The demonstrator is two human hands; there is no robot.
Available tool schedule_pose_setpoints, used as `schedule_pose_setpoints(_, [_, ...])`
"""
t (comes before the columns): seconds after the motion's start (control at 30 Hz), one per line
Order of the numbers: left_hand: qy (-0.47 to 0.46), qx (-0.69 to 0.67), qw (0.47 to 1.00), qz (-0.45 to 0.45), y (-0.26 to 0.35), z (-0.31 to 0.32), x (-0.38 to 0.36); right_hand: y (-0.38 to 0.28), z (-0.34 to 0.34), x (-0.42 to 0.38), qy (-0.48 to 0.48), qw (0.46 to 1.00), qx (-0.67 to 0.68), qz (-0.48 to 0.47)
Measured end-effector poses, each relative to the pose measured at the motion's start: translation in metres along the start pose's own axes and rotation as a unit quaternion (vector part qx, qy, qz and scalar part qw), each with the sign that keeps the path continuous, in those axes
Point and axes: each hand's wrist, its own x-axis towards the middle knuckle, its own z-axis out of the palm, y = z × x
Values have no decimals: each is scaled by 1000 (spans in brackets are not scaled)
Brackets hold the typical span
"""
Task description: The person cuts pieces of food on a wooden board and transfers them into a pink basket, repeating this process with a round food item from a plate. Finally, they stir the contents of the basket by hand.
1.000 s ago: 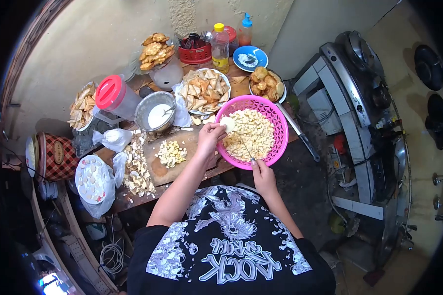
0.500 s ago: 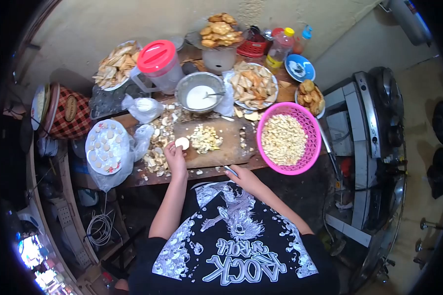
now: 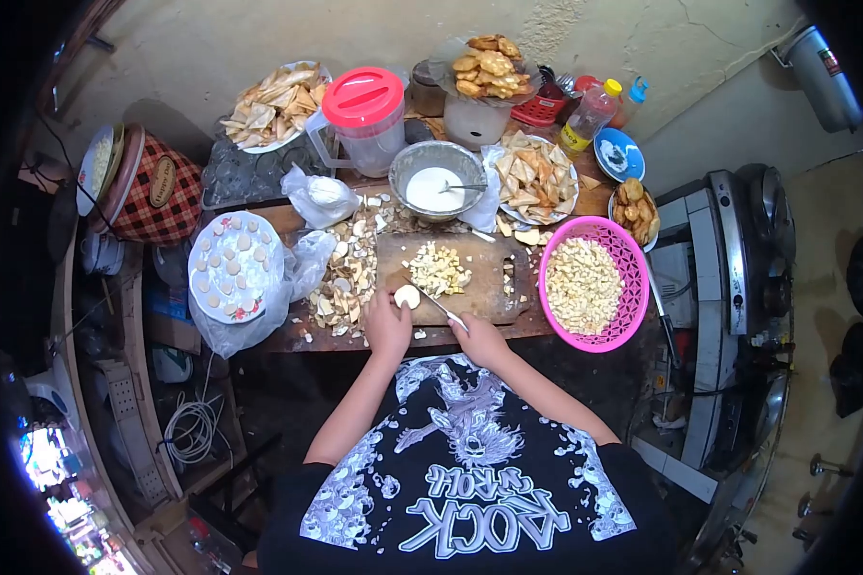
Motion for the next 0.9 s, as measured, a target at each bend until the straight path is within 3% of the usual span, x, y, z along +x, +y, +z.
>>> schedule_pose_setpoints(0.2, [-37, 28, 991, 127, 5, -17, 0, -9, -4, -8, 12, 999, 40, -31])
schedule_pose_setpoints(0.9, [-25, 22, 991, 128, -1, -11, -3, -12, 10, -13, -8, 994, -108, -12])
